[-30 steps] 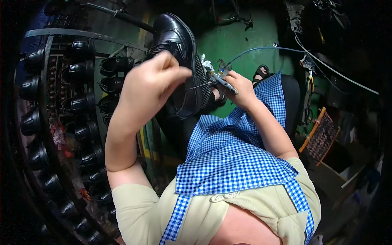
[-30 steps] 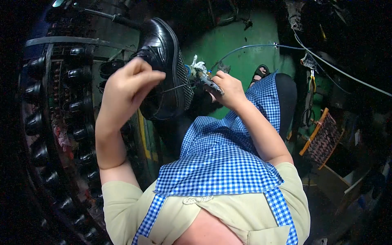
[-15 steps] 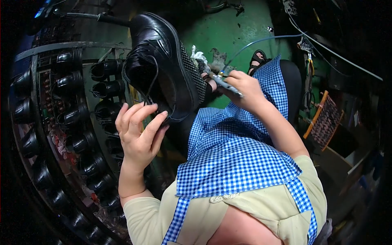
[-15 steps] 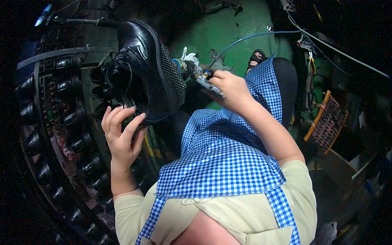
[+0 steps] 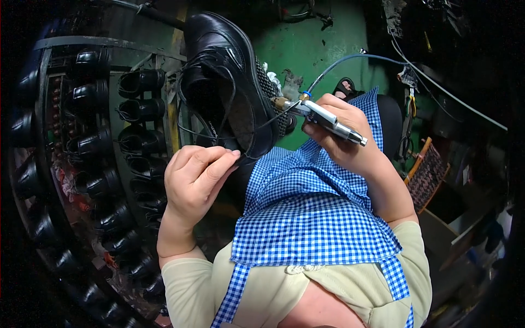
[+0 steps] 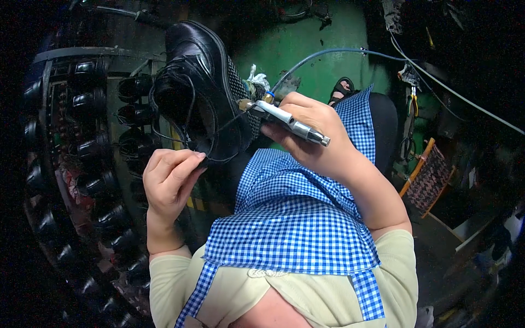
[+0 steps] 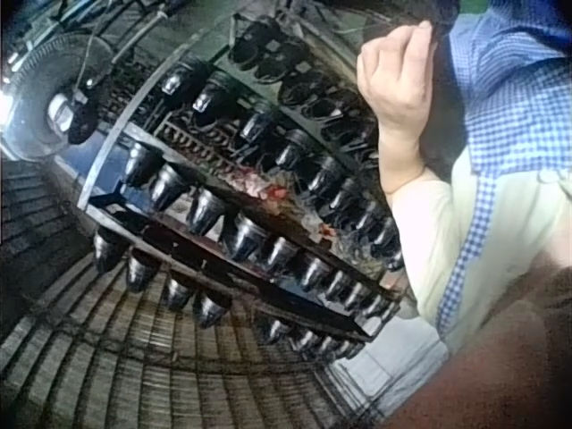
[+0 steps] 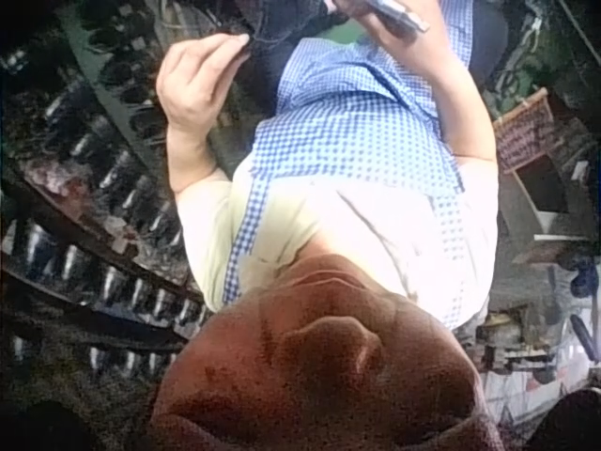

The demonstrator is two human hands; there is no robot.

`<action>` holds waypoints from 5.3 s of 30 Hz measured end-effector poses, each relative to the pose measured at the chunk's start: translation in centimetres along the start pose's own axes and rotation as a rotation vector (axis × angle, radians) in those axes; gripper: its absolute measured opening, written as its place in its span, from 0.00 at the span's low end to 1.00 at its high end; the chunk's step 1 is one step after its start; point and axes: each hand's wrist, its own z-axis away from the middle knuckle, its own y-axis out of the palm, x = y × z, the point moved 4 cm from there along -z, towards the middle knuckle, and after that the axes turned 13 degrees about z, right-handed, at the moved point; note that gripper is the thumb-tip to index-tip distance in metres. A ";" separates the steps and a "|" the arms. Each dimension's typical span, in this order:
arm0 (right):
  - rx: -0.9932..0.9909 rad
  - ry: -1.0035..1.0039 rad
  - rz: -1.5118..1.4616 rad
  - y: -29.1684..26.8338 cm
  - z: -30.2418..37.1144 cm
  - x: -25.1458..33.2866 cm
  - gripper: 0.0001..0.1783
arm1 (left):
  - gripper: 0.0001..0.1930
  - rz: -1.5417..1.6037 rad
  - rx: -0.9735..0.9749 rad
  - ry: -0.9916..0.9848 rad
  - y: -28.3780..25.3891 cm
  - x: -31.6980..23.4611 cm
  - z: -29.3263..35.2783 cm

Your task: Applying glue or sealant to the edge of a black leather shoe using a spray gun.

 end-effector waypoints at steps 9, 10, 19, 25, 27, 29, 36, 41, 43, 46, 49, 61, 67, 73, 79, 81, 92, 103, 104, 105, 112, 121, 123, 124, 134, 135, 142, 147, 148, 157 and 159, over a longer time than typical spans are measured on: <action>0.025 -0.024 0.122 0.2 -0.6 0.4 0.09 | 0.18 0.094 -0.040 -0.041 0.0 0.7 0.7; 0.013 -0.022 0.120 0.3 -0.4 0.3 0.09 | 0.19 0.107 -0.044 -0.045 0.0 0.7 0.8; -0.272 -0.167 0.276 -4.8 2.9 4.5 0.18 | 0.23 0.197 -0.075 -0.072 1.0 -0.7 1.5; -0.293 -0.397 0.307 -5.9 2.2 8.7 0.18 | 0.22 0.358 -0.288 -0.126 1.3 0.3 3.0; -0.320 -0.403 0.325 -5.3 2.3 9.5 0.20 | 0.28 0.651 -0.373 -0.163 2.4 -0.3 3.7; -0.386 -0.419 0.324 -4.5 2.7 10.2 0.20 | 0.42 1.008 -0.463 -0.241 5.2 -1.6 4.1; -0.457 -0.287 0.486 -3.7 5.0 8.8 0.16 | 0.50 1.634 -0.476 -0.389 9.4 -4.3 0.9; -0.311 -0.141 0.468 -3.5 6.6 6.5 0.22 | 0.39 1.602 -0.305 -0.396 10.8 -5.5 -1.6; -0.289 -0.088 0.448 -4.3 8.4 4.9 0.29 | 0.37 1.551 -0.299 -0.404 11.5 -5.3 -2.5; -0.218 0.006 0.423 -7.5 12.3 -0.5 0.37 | 0.33 1.498 -0.264 -0.275 10.1 -4.1 -4.1; -0.451 0.387 0.298 -14.6 17.7 -9.8 0.21 | 0.33 1.352 -0.275 -0.251 6.3 -2.1 -5.6; -1.072 0.323 -0.751 -38.1 20.1 -31.3 0.24 | 0.28 1.751 0.294 -0.211 2.3 0.2 -30.7; -0.752 0.393 -0.463 -37.1 17.5 -28.7 0.51 | 0.24 1.940 0.774 0.040 9.9 -5.6 -43.2; -0.726 0.441 -0.069 -38.1 14.2 -27.6 0.50 | 0.28 1.557 0.492 0.128 17.6 -12.6 -49.3; -0.489 0.491 -0.092 -39.3 15.5 -27.6 0.22 | 0.24 1.306 0.275 0.085 18.9 -15.6 -49.1; -0.594 0.451 -0.245 -39.4 17.0 -27.9 0.24 | 0.26 1.286 0.316 0.132 17.3 -14.1 -48.4; -0.742 0.956 0.119 -33.0 26.8 -43.4 0.28 | 0.32 1.674 0.162 0.000 5.8 -3.7 -31.9; -1.517 0.916 -1.025 -34.6 33.8 -51.9 0.10 | 0.37 1.566 0.048 -0.130 0.0 0.0 -26.2; -1.465 0.769 -0.980 -35.4 33.6 -50.7 0.11 | 0.37 1.554 0.018 -0.126 -0.4 0.6 -26.0; -1.471 0.692 -0.910 -36.1 33.4 -49.2 0.13 | 0.36 1.544 -0.014 -0.123 -0.6 1.3 -25.7; -1.311 0.277 -0.957 -35.3 36.0 -35.6 0.13 | 0.33 1.601 -0.181 -0.203 -1.2 5.0 -23.8; -1.343 0.313 -0.913 -26.3 42.2 -22.4 0.19 | 0.27 1.707 -0.173 -0.348 -0.7 9.2 -24.7; -1.245 0.345 -0.833 -23.5 40.7 -19.6 0.21 | 0.25 1.851 0.100 -0.239 1.0 8.2 -26.4; -1.157 0.326 -0.823 -22.2 39.8 -17.9 0.19 | 0.24 1.823 0.021 -0.291 1.7 8.2 -27.1; -0.936 0.391 -0.414 -16.0 33.2 -8.8 0.16 | 0.17 1.354 -0.110 0.098 8.1 -6.4 -33.5; -0.917 0.399 -0.357 -16.3 32.9 -8.5 0.17 | 0.17 1.218 -0.141 0.186 8.3 -7.9 -33.9; -0.872 0.558 0.203 -20.3 30.0 -6.5 0.22 | 0.20 0.667 0.028 0.613 5.6 -16.1 -35.7; -1.078 0.399 -0.343 -17.7 30.0 -10.1 0.18 | 0.27 0.688 0.175 0.536 6.0 -23.2 -33.9; -1.160 0.391 -0.611 -16.4 30.7 -12.0 0.18 | 0.27 0.700 0.176 0.549 6.0 -24.5 -33.9; -0.936 0.966 -1.226 -5.3 40.4 -20.5 0.26 | 0.17 -0.414 -0.152 0.803 3.4 -27.2 -32.8; -1.064 1.176 -0.548 -8.1 43.7 -19.9 0.18 | 0.21 0.200 0.194 0.743 3.0 -24.7 -30.9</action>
